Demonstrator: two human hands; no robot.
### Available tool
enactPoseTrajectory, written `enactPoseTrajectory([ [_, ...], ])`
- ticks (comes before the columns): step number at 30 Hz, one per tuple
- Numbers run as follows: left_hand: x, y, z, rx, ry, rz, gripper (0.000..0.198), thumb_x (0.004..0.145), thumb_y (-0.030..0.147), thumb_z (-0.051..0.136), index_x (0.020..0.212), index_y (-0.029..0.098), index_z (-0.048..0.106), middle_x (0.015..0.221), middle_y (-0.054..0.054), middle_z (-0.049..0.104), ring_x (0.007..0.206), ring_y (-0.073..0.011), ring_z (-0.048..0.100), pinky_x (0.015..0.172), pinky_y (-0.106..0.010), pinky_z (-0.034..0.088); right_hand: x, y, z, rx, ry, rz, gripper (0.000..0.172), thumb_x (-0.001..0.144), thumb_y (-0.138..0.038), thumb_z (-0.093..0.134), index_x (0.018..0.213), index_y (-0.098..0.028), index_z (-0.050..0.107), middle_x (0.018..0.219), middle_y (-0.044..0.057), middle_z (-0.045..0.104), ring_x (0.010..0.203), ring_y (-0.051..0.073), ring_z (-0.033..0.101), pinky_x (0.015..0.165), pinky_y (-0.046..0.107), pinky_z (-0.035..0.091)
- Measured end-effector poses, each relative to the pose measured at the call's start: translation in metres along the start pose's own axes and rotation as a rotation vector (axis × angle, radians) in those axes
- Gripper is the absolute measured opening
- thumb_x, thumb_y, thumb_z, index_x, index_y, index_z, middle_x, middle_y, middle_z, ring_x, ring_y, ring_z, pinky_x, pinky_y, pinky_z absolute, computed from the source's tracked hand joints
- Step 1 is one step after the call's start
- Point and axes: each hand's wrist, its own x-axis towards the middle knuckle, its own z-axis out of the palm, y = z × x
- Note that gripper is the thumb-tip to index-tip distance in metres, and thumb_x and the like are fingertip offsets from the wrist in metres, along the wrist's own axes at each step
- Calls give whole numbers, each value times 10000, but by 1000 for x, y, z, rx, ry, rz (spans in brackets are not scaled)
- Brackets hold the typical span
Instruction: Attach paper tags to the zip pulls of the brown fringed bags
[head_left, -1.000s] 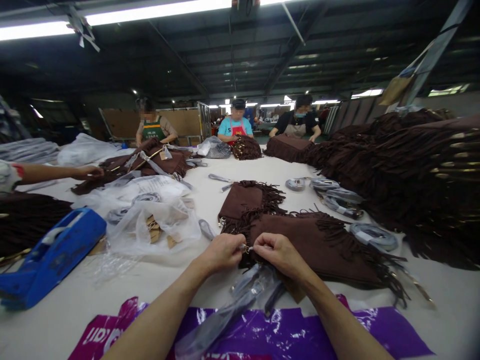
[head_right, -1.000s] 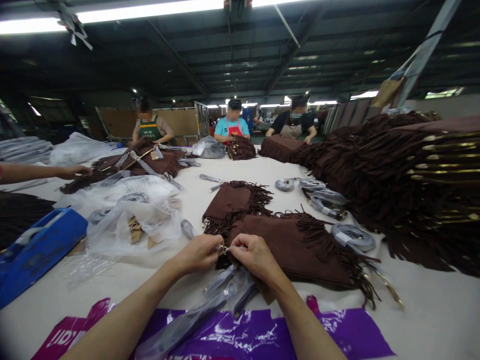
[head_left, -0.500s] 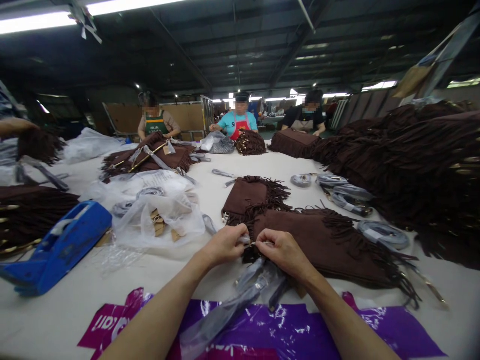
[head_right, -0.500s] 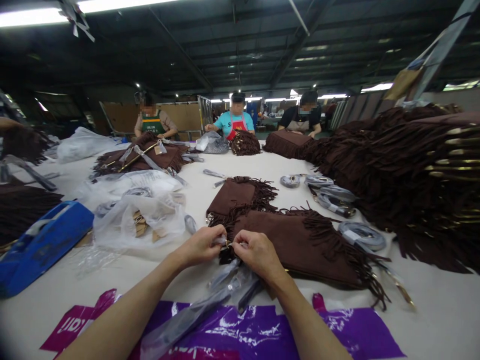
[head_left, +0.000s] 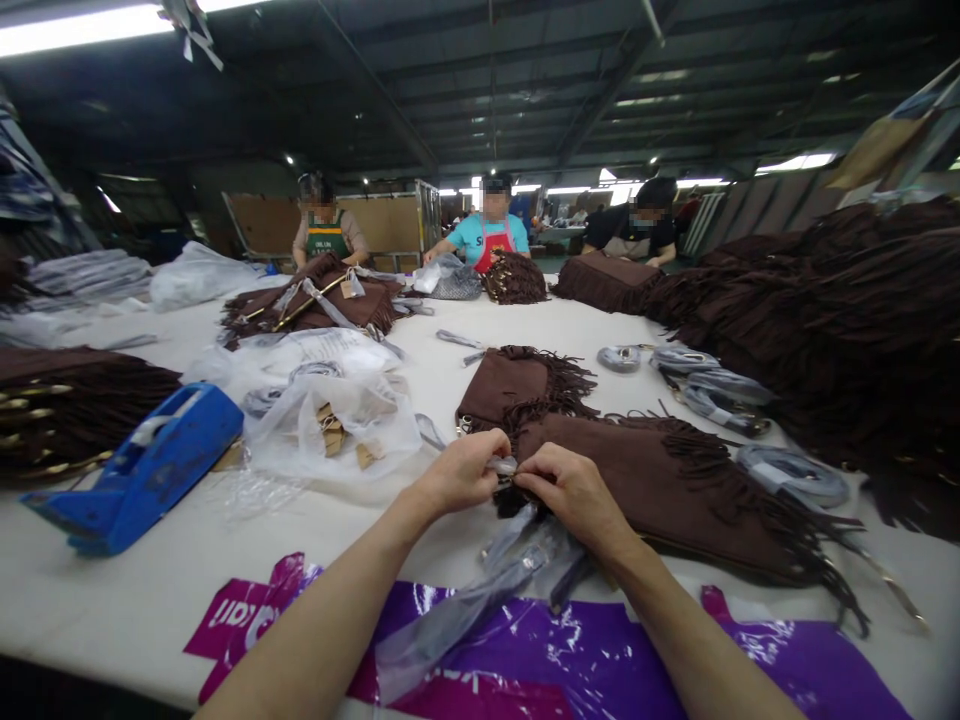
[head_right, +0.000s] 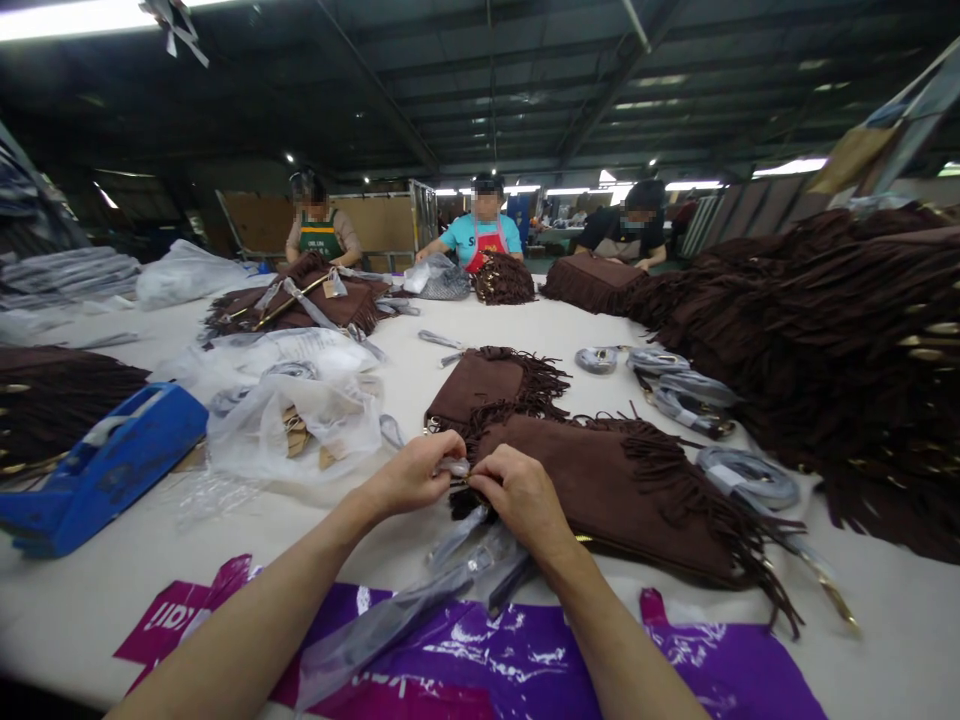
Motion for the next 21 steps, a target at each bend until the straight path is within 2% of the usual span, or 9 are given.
enactPoseTrajectory([
  [4, 0, -2, 0, -39, 42, 12, 282, 662, 25, 457, 887, 181, 525, 819, -14, 606, 740, -156, 548, 678, -245, 404, 3, 0, 6, -29, 19, -69, 213, 890, -312, 544, 785, -227, 708, 739, 21, 627, 702, 165, 592, 661, 262, 433],
  [7, 2, -4, 1, -28, 45, 18, 253, 693, 25, 469, 878, 185, 533, 821, -14, 611, 751, -157, 555, 702, -247, 412, 5, 2, 10, -42, 13, -74, 253, 902, -344, 525, 743, -221, 677, 724, 17, 617, 683, 159, 584, 641, 255, 421],
  [10, 2, 0, -4, 80, 56, 30, 226, 712, 42, 506, 891, 173, 549, 901, -49, 610, 856, -187, 559, 762, -271, 423, 6, 4, 14, -88, 7, -35, 232, 887, -318, 531, 712, -224, 650, 715, 8, 622, 670, 157, 582, 628, 256, 401],
  [12, 0, 7, -12, 169, 56, -12, 185, 712, 57, 528, 862, 157, 571, 912, -73, 607, 884, -208, 558, 762, -284, 423, 7, 3, 15, -131, -4, 6, 212, 870, -288, 540, 695, -224, 641, 717, 6, 630, 673, 161, 584, 632, 260, 392],
  [14, -4, 15, -21, 167, -77, -102, 73, 725, 101, 545, 742, 154, 591, 766, -56, 608, 755, -199, 567, 676, -272, 418, 8, 3, 15, -147, -14, 43, 191, 855, -271, 546, 697, -224, 643, 726, 7, 640, 686, 167, 590, 646, 263, 395],
  [17, -11, 23, -27, 37, -422, -216, 192, 745, 149, 533, 561, 162, 588, 513, -19, 543, 520, -161, 516, 554, -253, 382, 8, 3, 16, -139, -30, 72, 167, 845, -265, 548, 727, -225, 658, 741, 12, 654, 708, 176, 600, 666, 266, 402],
  [18, -12, 24, -27, 32, -448, -244, 220, 750, 148, 520, 546, 162, 599, 497, -26, 548, 505, -164, 516, 551, -257, 382, 9, 3, 16, -137, -35, 76, 163, 844, -266, 550, 733, -224, 661, 745, 13, 656, 713, 178, 602, 670, 267, 403],
  [19, -13, 24, -25, 52, -416, -270, 233, 755, 138, 503, 553, 160, 619, 516, -42, 573, 517, -172, 530, 562, -262, 388, 9, 3, 17, -134, -39, 79, 160, 843, -267, 551, 737, -223, 662, 747, 13, 656, 716, 179, 603, 673, 267, 403],
  [21, -13, 22, -19, 103, -281, -302, 231, 751, 130, 495, 597, 162, 664, 584, -69, 626, 565, -191, 561, 596, -271, 405, 9, 5, 17, -132, -43, 76, 159, 843, -271, 553, 738, -222, 662, 749, 14, 656, 718, 180, 604, 672, 268, 402],
])
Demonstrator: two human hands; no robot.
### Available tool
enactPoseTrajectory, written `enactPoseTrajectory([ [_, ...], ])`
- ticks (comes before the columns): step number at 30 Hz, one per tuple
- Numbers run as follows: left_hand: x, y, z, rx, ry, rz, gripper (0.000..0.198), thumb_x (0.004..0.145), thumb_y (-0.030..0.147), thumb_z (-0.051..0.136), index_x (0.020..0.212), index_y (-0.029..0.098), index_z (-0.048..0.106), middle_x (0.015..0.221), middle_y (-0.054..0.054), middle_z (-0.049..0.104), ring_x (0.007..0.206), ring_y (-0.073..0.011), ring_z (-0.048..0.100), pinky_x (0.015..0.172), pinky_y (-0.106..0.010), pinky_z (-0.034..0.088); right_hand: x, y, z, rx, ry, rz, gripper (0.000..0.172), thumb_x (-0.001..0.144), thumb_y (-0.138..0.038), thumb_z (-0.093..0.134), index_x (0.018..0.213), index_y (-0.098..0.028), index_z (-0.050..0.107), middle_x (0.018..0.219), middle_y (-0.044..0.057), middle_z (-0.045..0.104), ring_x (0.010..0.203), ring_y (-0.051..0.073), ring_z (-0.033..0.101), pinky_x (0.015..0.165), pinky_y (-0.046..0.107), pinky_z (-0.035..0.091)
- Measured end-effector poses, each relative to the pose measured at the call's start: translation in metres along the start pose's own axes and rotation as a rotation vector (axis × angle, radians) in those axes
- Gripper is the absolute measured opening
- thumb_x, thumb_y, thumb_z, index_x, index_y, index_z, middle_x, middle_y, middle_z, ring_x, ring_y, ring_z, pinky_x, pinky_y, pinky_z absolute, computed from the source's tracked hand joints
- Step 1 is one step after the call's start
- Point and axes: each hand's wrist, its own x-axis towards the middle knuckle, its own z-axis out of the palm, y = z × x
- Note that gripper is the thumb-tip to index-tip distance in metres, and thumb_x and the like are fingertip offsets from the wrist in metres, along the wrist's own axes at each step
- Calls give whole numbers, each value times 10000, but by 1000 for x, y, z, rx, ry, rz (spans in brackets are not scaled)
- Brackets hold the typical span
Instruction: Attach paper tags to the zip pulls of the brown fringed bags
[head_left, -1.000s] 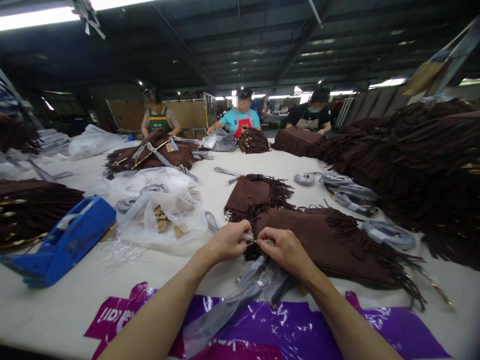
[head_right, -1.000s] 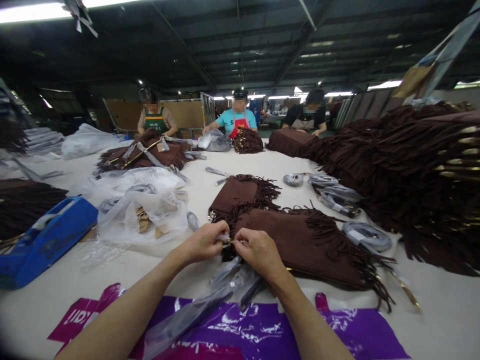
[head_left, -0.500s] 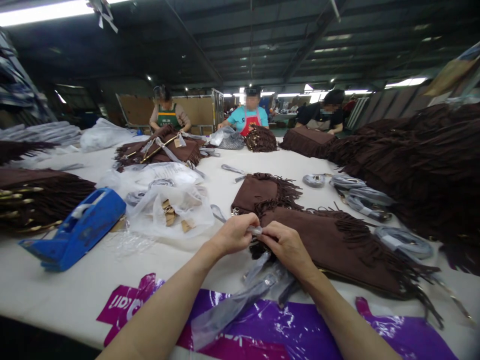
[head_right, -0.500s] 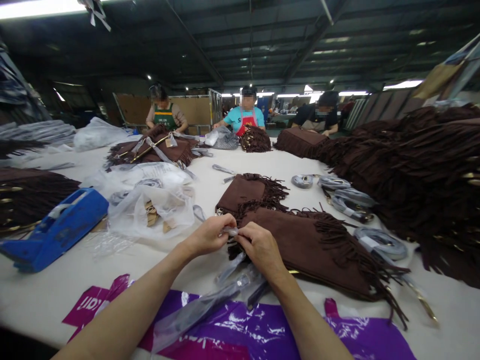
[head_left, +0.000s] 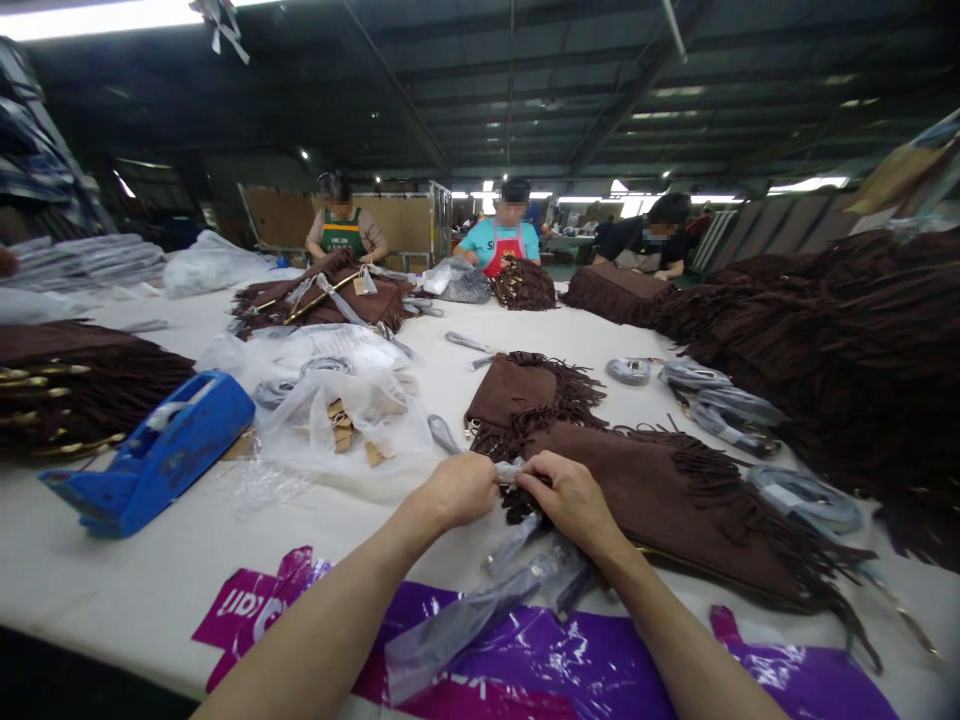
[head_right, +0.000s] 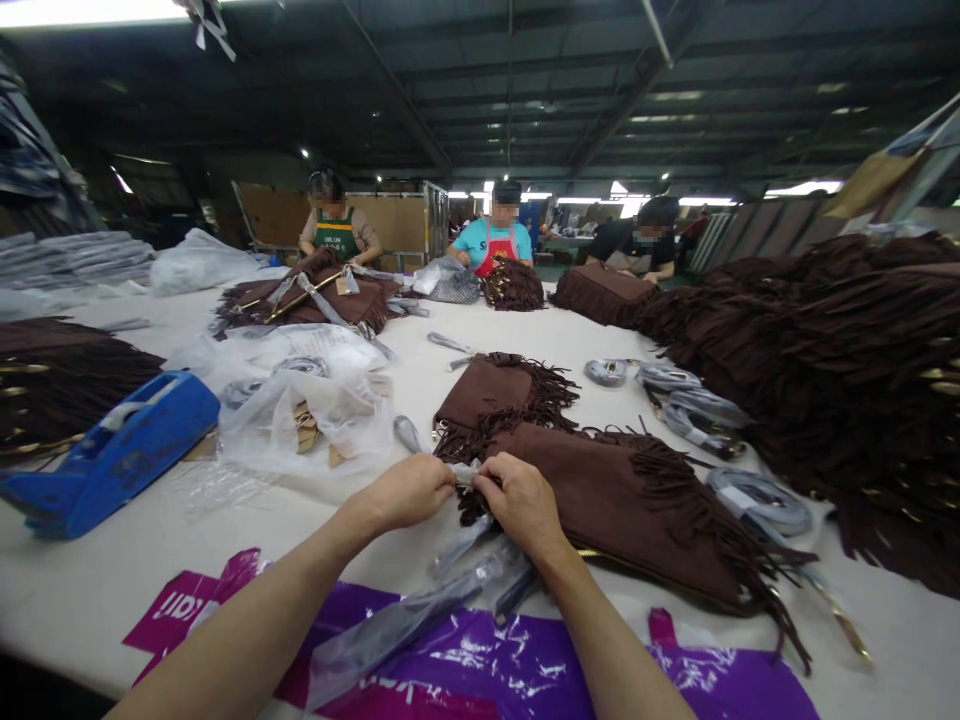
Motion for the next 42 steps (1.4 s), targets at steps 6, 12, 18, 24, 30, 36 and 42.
enactPoseTrajectory([
  [6, 14, 0, 27, -66, 127, -60, 217, 762, 218, 519, 694, 196, 724, 700, -74, 694, 675, -221, 614, 621, -269, 419, 1, 4, 3, 28, 11, -13, 184, 846, -285, 557, 705, -214, 652, 733, 21, 652, 708, 179, 601, 667, 268, 405],
  [12, 18, -3, 32, -111, 196, -42, 235, 769, 208, 487, 712, 193, 715, 695, -43, 672, 683, -198, 585, 613, -257, 376, -1, 2, -3, 130, -22, 28, 166, 820, -291, 572, 727, -206, 680, 748, 26, 661, 725, 188, 605, 689, 291, 429],
  [18, 14, -19, 1, -642, 66, -35, 114, 625, 215, 521, 565, 147, 590, 517, 28, 478, 533, -112, 417, 508, -218, 289, -10, 8, -22, 612, -113, 255, 258, 739, -379, 612, 913, -190, 635, 675, -24, 614, 539, 124, 537, 502, 233, 422],
  [24, 16, -14, -1, -1075, 108, -89, 105, 542, 237, 517, 574, 144, 554, 584, 8, 523, 564, -113, 473, 521, -210, 385, -11, -6, -16, 511, -16, 126, 178, 840, -348, 548, 854, -200, 645, 626, -28, 586, 526, 121, 547, 528, 230, 435],
  [30, 13, -3, -4, -1127, 163, -6, 82, 569, 210, 580, 572, 128, 578, 707, 8, 526, 581, -86, 500, 536, -207, 409, -5, -20, -7, 351, 84, -95, 174, 865, -295, 553, 811, -225, 702, 757, 16, 632, 686, 161, 593, 670, 259, 452],
  [36, 15, -3, 6, -1189, 110, 18, 181, 641, 260, 655, 748, 128, 592, 634, 20, 549, 572, -94, 520, 566, -213, 386, -2, -18, -6, 431, 82, 57, 225, 865, -353, 537, 720, -206, 627, 608, -17, 565, 567, 149, 529, 579, 256, 410],
  [42, 23, -7, 22, -778, 376, 78, 91, 672, 168, 652, 753, 132, 670, 689, 3, 580, 638, -111, 515, 597, -220, 384, -2, -14, -4, 485, 8, 138, 285, 864, -398, 502, 665, -203, 562, 530, -38, 524, 531, 140, 503, 559, 252, 389],
])
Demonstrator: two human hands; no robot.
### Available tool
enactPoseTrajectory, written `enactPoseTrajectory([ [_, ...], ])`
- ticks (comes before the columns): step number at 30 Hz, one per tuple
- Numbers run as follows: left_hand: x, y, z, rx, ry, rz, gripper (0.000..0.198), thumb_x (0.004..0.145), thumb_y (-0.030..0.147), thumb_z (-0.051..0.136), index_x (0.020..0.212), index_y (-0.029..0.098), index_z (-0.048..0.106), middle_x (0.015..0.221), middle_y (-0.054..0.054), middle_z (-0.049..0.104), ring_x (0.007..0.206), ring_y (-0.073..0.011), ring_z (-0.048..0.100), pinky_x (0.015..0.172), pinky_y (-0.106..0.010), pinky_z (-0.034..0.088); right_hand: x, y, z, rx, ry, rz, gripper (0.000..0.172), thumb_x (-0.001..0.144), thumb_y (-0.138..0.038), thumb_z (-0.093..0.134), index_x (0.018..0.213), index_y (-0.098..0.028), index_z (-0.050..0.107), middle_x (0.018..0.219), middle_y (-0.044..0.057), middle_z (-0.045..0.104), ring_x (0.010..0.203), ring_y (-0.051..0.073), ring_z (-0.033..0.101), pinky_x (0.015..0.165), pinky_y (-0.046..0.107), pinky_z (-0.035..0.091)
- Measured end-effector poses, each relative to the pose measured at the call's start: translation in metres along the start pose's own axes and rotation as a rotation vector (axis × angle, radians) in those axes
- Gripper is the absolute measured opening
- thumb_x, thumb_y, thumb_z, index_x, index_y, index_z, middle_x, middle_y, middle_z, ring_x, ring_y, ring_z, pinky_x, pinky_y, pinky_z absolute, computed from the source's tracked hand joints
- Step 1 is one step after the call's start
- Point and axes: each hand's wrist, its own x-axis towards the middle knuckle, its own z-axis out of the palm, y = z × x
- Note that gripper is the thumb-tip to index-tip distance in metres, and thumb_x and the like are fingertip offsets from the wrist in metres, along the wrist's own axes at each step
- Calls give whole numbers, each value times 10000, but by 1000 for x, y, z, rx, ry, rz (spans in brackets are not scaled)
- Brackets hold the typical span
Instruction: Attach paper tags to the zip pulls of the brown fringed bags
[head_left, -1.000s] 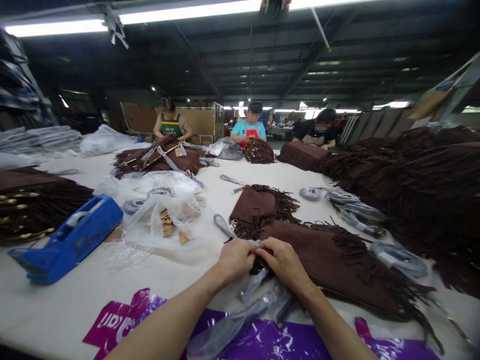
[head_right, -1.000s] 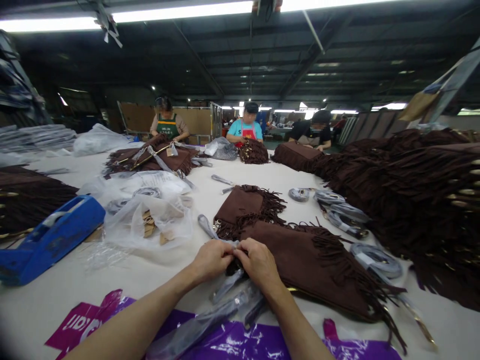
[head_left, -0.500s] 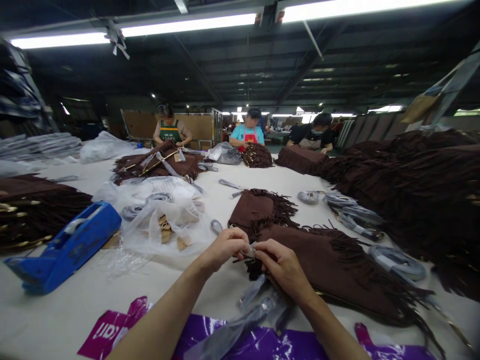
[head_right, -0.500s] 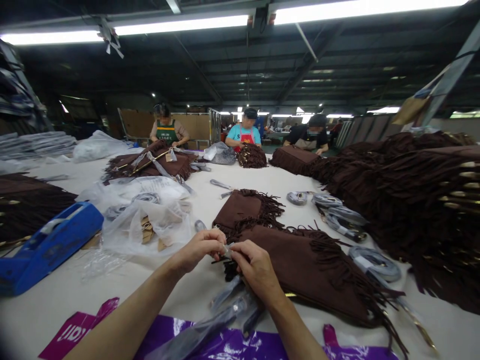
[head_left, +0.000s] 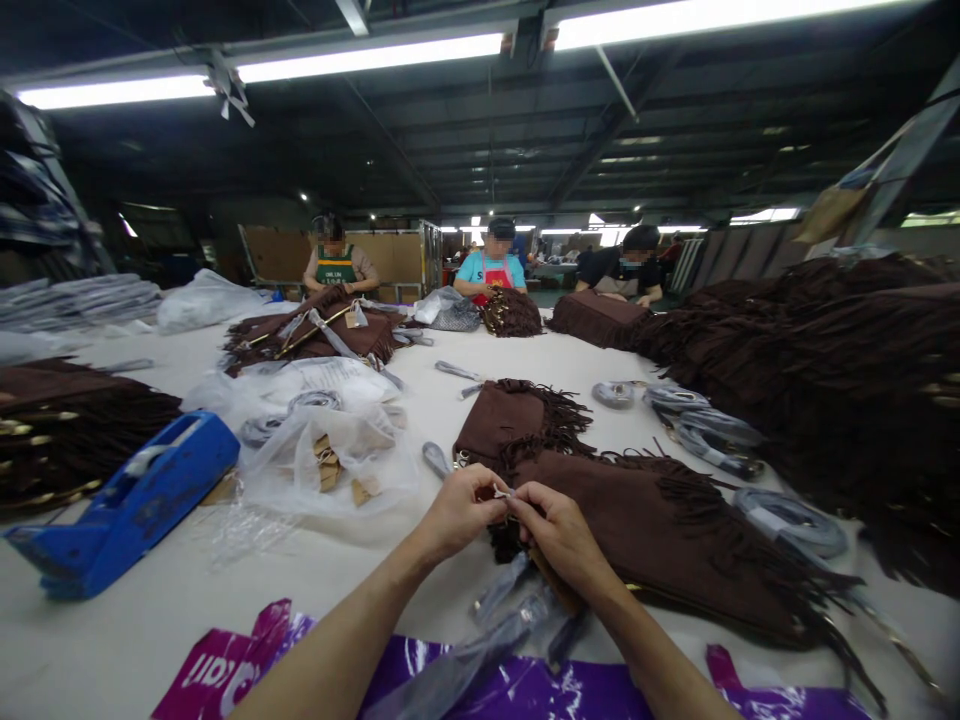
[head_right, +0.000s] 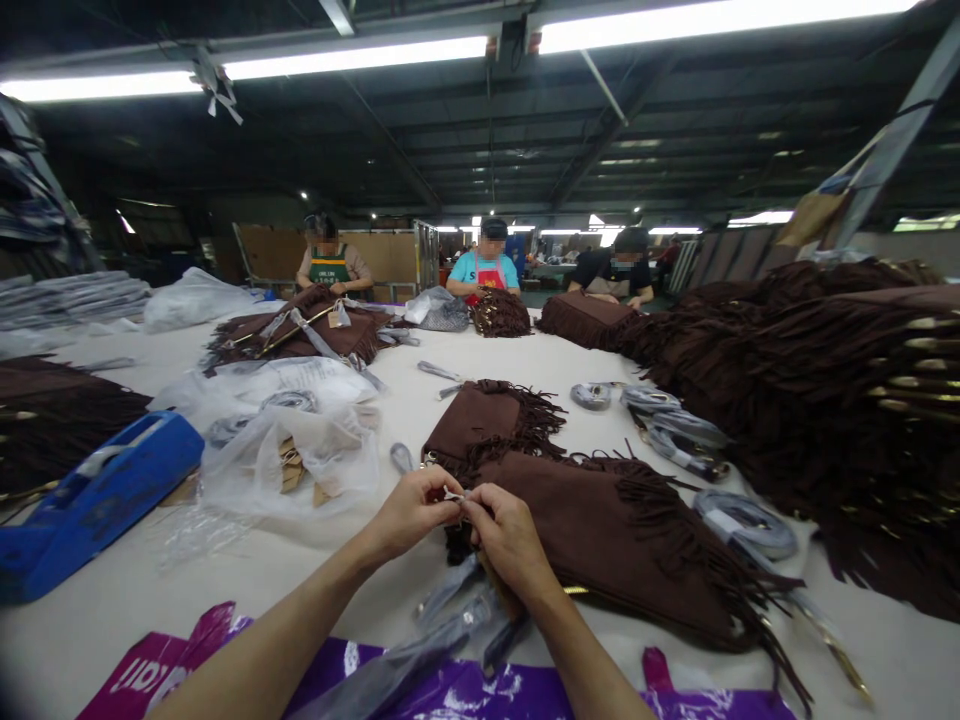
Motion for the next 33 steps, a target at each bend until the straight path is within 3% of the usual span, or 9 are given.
enactPoseTrajectory([
  [5, -1, -4, 3, 167, 42, 125, 79, 723, 136, 609, 704, 138, 686, 701, -20, 618, 695, -136, 550, 653, -235, 402, 0, 0, 0, -49, 12, -17, 317, 868, -407, 472, 625, -212, 531, 518, -36, 529, 524, 141, 513, 563, 253, 399],
  [10, -2, -4, 3, 156, 19, 85, 118, 701, 100, 569, 696, 144, 678, 691, -18, 624, 691, -138, 554, 646, -228, 415, -1, 2, 0, -64, 8, -31, 308, 873, -389, 473, 624, -217, 529, 522, -33, 542, 525, 143, 527, 551, 250, 409],
  [18, 0, -13, 6, 186, 21, 85, 88, 729, 193, 620, 655, 146, 629, 679, -8, 589, 669, -131, 533, 614, -224, 393, -1, 4, 0, -38, 0, -3, 322, 886, -425, 470, 640, -223, 517, 517, -41, 557, 510, 140, 524, 538, 245, 409],
  [25, 2, -17, 12, 286, 31, 119, 123, 698, 102, 546, 586, 151, 568, 662, 0, 553, 666, -127, 513, 631, -230, 380, -1, 4, 2, -82, 22, -23, 295, 881, -383, 472, 636, -225, 513, 517, -39, 550, 517, 146, 533, 559, 253, 416],
  [33, 1, -18, 9, 222, -8, 10, 49, 633, 145, 524, 610, 153, 566, 615, 23, 535, 607, -113, 485, 554, -208, 351, 1, 5, 2, -88, 0, -12, 289, 876, -386, 466, 648, -220, 531, 517, -40, 552, 509, 143, 529, 543, 251, 412],
])
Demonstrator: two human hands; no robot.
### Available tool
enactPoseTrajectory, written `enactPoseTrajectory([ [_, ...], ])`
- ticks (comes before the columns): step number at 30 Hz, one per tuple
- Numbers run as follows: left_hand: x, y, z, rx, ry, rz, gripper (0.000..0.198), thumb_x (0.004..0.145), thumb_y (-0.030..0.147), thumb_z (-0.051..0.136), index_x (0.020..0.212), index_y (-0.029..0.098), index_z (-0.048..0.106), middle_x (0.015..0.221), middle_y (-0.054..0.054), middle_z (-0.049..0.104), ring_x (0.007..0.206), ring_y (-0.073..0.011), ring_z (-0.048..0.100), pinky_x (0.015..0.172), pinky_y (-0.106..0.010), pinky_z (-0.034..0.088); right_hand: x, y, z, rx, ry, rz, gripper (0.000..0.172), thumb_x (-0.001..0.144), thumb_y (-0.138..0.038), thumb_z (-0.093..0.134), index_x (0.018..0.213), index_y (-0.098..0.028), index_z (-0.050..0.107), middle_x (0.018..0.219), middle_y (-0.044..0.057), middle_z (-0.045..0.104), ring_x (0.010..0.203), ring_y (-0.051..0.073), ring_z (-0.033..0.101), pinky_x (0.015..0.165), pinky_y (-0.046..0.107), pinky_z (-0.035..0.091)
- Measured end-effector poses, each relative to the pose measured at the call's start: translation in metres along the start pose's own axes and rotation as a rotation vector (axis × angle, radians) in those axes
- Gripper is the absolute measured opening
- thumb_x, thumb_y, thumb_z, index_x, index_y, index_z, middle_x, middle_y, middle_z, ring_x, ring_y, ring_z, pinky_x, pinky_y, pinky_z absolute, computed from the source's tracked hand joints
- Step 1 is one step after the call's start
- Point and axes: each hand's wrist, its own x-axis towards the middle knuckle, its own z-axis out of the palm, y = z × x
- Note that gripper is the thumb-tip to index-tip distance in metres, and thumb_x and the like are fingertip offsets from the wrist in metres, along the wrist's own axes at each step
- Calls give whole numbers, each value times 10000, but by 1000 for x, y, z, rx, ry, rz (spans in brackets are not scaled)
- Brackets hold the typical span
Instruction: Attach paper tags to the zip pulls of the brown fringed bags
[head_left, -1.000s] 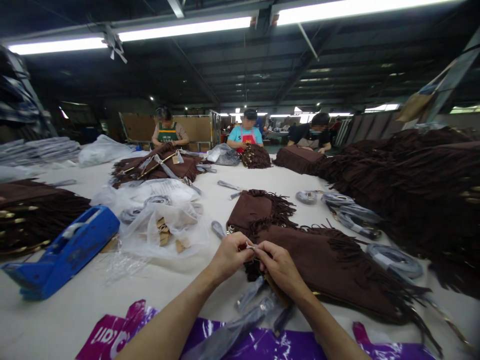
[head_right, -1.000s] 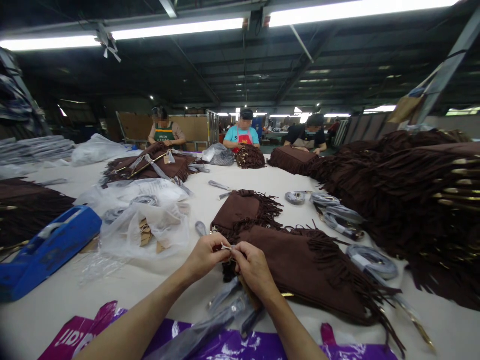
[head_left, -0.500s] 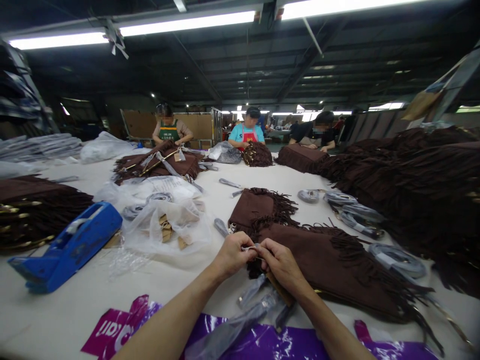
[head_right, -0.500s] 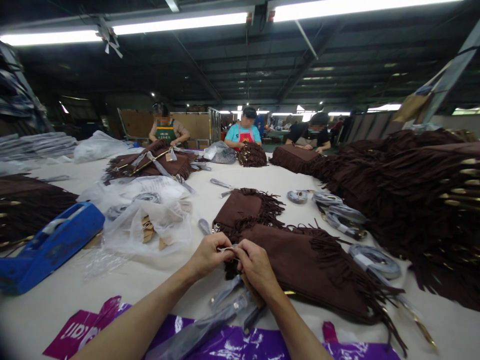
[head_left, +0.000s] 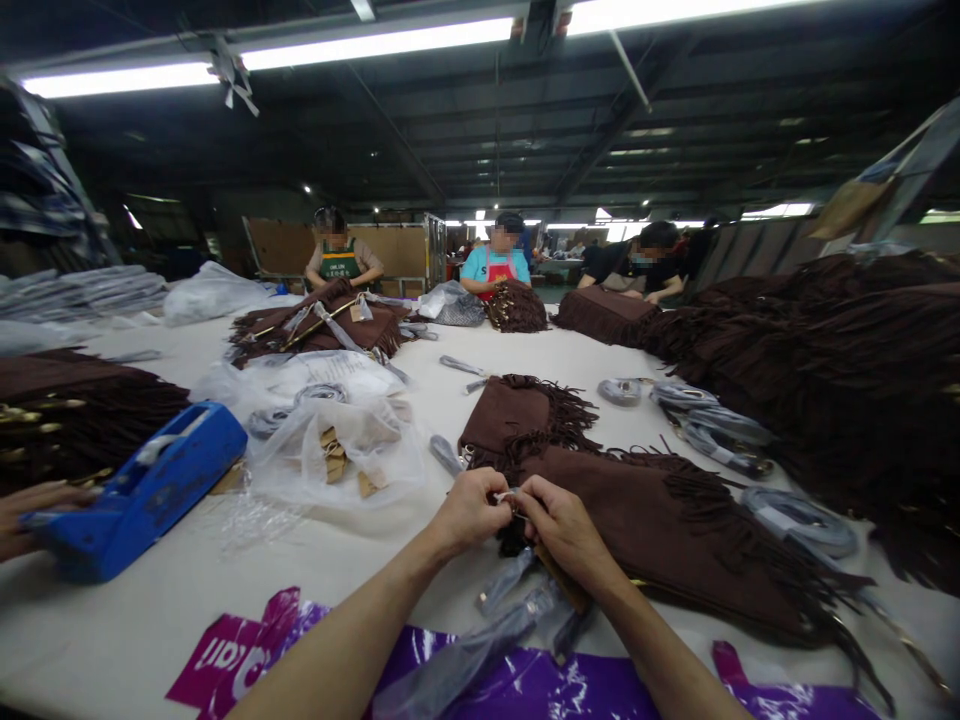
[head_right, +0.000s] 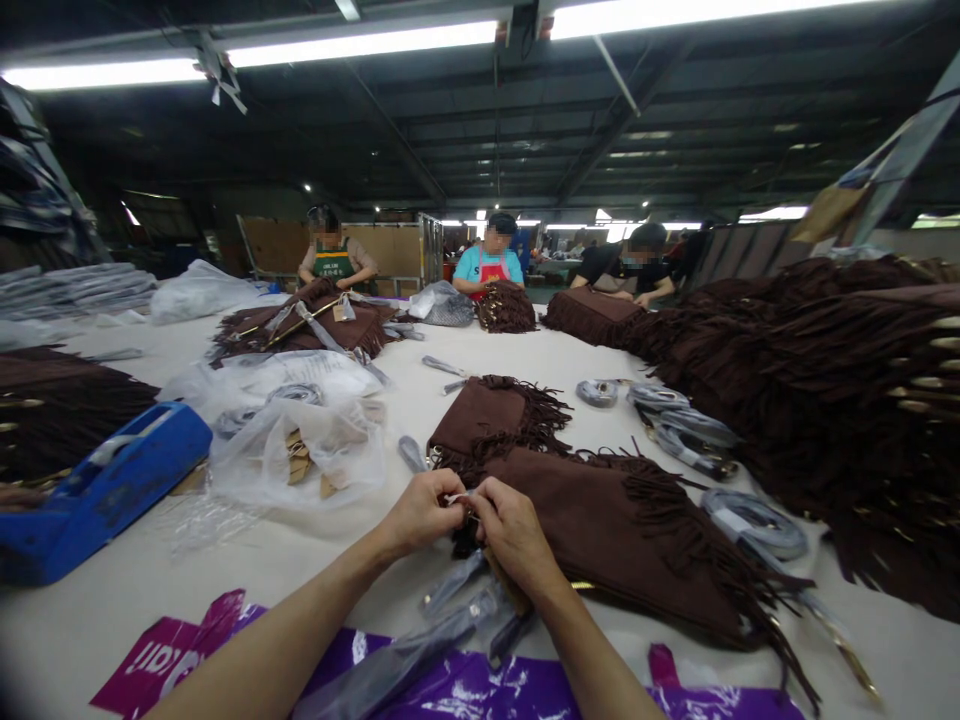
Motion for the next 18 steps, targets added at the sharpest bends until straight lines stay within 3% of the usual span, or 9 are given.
enactPoseTrajectory([
  [7, 1, -4, 0, -383, -117, -223, 91, 580, 211, 527, 642, 149, 547, 559, 20, 568, 527, -120, 537, 507, -213, 401, 3, 5, -3, 75, -72, 57, 279, 865, -409, 465, 693, -208, 554, 513, -48, 552, 488, 130, 516, 507, 235, 391],
  [10, 1, -1, -3, -517, -134, -298, 128, 554, 233, 569, 646, 151, 535, 514, 37, 546, 428, -87, 478, 441, -197, 382, 3, 4, -5, 165, -73, 84, 251, 838, -412, 504, 703, -204, 547, 517, -53, 545, 484, 122, 504, 498, 231, 381],
  [14, 3, 3, -9, -665, -182, -315, 143, 551, 242, 591, 646, 152, 534, 457, 49, 496, 358, -61, 379, 362, -173, 272, 0, -2, -14, 512, -157, 179, 192, 736, -350, 656, 802, -200, 555, 587, -56, 599, 520, 104, 530, 525, 215, 410],
  [18, 4, 3, -11, -884, -184, -386, 164, 501, 190, 563, 639, 162, 479, 602, 27, 552, 411, -54, 392, 368, -164, 224, -3, -4, -26, 847, -271, 301, 167, 699, -266, 714, 789, -180, 604, 754, -1, 681, 667, 113, 630, 651, 230, 500],
])
